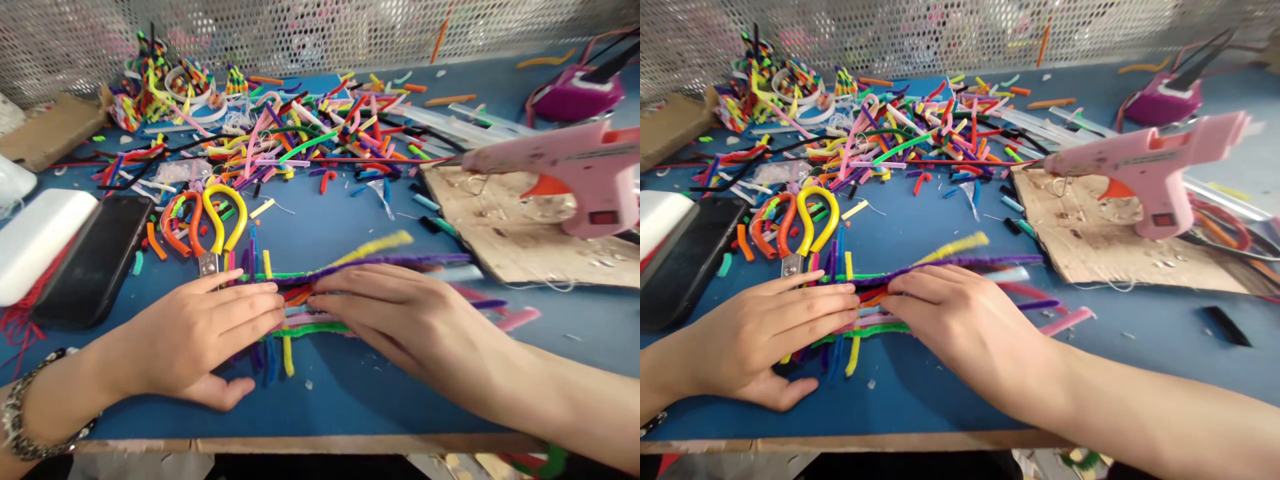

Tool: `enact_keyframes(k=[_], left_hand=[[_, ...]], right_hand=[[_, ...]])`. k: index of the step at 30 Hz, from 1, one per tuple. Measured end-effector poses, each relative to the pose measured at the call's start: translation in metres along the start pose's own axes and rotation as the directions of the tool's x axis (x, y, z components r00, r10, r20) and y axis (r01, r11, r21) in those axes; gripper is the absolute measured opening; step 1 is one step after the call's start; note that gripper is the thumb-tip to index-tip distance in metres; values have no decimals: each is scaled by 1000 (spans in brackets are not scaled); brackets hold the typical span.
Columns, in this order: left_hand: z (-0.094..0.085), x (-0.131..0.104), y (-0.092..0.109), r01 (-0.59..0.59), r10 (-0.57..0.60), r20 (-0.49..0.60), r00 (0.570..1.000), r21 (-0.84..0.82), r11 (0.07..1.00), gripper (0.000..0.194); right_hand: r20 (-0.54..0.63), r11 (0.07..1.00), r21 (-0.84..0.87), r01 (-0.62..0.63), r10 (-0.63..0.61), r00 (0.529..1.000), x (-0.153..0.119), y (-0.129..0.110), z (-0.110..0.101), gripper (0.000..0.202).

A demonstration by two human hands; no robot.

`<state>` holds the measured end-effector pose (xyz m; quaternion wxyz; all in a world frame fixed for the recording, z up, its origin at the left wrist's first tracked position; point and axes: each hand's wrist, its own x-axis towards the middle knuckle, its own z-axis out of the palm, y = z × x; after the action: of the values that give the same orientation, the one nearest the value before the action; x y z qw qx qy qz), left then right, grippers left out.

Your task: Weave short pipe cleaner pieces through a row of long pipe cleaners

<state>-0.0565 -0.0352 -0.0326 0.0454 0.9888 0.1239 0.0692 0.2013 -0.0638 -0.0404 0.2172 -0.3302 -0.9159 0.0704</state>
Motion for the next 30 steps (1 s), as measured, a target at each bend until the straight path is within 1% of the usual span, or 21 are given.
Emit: enact_keyframes(k=[2, 7, 10, 12, 14, 16, 19, 22, 24, 27, 30], left_hand=[[0, 1, 1, 3, -3, 15, 1000, 20, 1000, 44], [1, 1, 1, 14, -16, 41, 999, 35, 999, 45], [1, 1, 0, 12, -13, 38, 999, 31, 999, 46], [1, 1, 1, 11, -12, 36, 999, 25, 1000, 46], [2, 1, 1, 21, -22, 40, 999, 16, 1000, 47], [3, 2, 2, 32, -32, 49, 998, 10, 999, 48], [4, 2, 3, 35, -37, 62, 997, 19, 999, 50], [4, 1, 2, 33, -34, 63, 997, 24, 999, 50], [4, 0, 1, 43, -43, 49, 998, 15, 999, 51], [4, -1, 1, 61, -61, 33, 998, 8, 998, 54], [3, 0, 1, 59, -59, 50, 997, 10, 998, 57]], right_hand=[[12, 999, -31, 40, -40, 999, 1, 1, -1, 41], [17, 977, -184, 103, -102, 995, 2, 1, -3, 44], [63, 974, -165, 154, -146, 987, 3, 2, -3, 50], [59, 977, -163, 139, -131, 990, 4, 2, -2, 50], [14, 974, -197, 112, -111, 994, 4, 1, -2, 47], [-20, 965, -232, 124, -132, 991, 5, 1, -1, 44], [-25, 957, -241, 164, -175, 984, 6, 2, 1, 42], [-34, 962, -238, 131, -143, 989, 5, 6, 3, 34], [-31, 961, -241, 133, -144, 989, 4, 9, 5, 30], [-46, 960, -242, 143, -159, 986, 4, 9, 5, 30], [-38, 962, -234, 141, -154, 987, 5, 9, 3, 34]])
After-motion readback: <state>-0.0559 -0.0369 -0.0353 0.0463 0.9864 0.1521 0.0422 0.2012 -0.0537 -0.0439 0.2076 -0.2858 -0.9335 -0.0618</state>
